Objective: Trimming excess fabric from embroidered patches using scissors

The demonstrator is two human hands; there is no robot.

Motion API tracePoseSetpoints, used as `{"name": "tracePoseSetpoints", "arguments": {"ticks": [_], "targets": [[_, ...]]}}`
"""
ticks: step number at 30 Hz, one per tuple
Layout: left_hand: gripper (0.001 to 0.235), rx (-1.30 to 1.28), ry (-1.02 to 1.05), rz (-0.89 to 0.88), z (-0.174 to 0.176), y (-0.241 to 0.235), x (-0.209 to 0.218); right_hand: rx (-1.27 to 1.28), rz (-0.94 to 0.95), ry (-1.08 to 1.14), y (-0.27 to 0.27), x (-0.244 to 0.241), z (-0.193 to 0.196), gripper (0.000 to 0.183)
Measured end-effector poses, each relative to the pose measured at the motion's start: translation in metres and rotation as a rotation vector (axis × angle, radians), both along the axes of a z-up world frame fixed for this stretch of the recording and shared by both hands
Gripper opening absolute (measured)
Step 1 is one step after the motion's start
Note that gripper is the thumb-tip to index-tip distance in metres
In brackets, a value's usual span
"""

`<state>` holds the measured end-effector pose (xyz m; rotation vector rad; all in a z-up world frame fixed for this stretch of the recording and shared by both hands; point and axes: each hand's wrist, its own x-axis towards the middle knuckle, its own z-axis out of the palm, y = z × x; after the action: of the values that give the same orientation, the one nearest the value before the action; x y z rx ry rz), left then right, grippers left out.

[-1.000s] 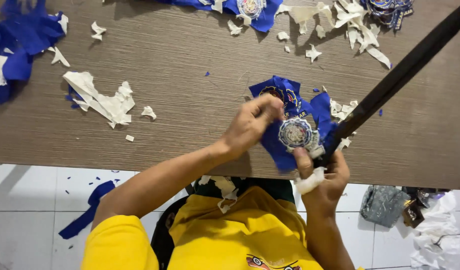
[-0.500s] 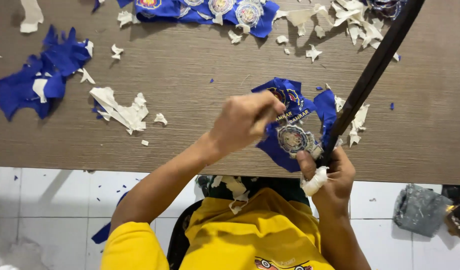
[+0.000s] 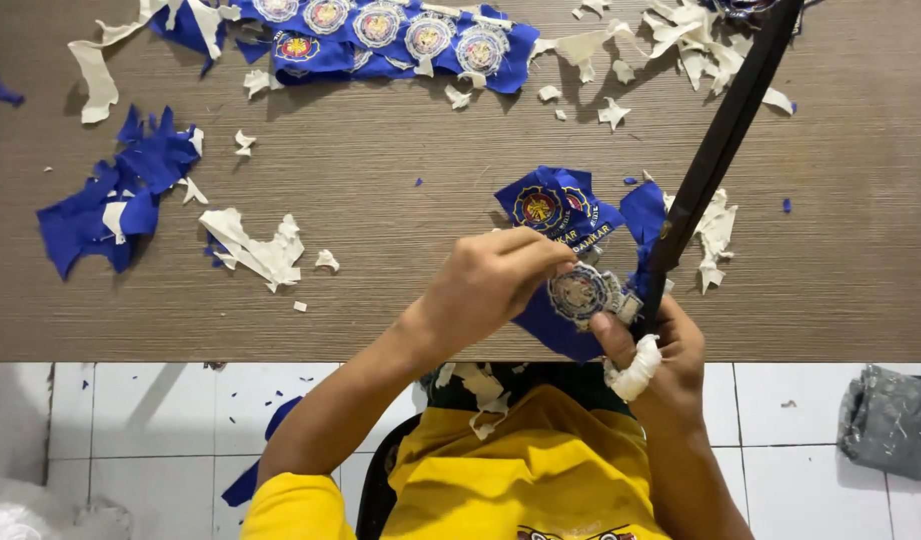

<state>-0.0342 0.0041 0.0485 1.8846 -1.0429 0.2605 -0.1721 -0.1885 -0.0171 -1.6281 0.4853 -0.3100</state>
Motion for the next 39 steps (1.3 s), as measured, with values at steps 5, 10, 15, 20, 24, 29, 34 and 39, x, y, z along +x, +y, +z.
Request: {"name": "tracePoseSetpoints", "arguments": {"ticks": [5,10,15,20,24,29,34,39], "targets": [[0.007,0.225,-0.217,0.267,-0.009,-0.002,-0.019,-0.091,0.017,0.007,-0.004,0.001,0.003,0.024],[0.013,-0.395,0.956,0.073,0.01,-0.015,-0.044,-0.093,0.007,-0.053,0.005,0.006,0.012,0.025],[0.011,-0.924,1.306,0.066,-0.014,-0.026,-0.041,-0.028,0.025,-0.103,0.005,-0.012,0.026,0.024],[0.01,-0.938,1.26,0.094,0.009,-0.017,-0.033,0.05,0.473,0.018,-0.003,-0.061,0.105,0.066],[0.012,-0.941,1.258,0.111,0.005,-0.018,-0.029,0.049,0.762,0.308,-0.014,-0.061,0.106,0.085],[0.012,-0.954,1.192,0.111,0.01,-0.015,-0.029,0.418,0.671,0.592,-0.033,-0.075,0.071,0.091],[0.015,-0.871,1.124,0.112,0.018,-0.012,-0.034,0.531,0.72,0.649,-0.037,-0.065,0.062,0.097],[0.017,-0.838,1.081,0.106,0.013,-0.01,-0.039,0.576,0.778,0.536,-0.029,-0.054,0.068,0.096]]}}
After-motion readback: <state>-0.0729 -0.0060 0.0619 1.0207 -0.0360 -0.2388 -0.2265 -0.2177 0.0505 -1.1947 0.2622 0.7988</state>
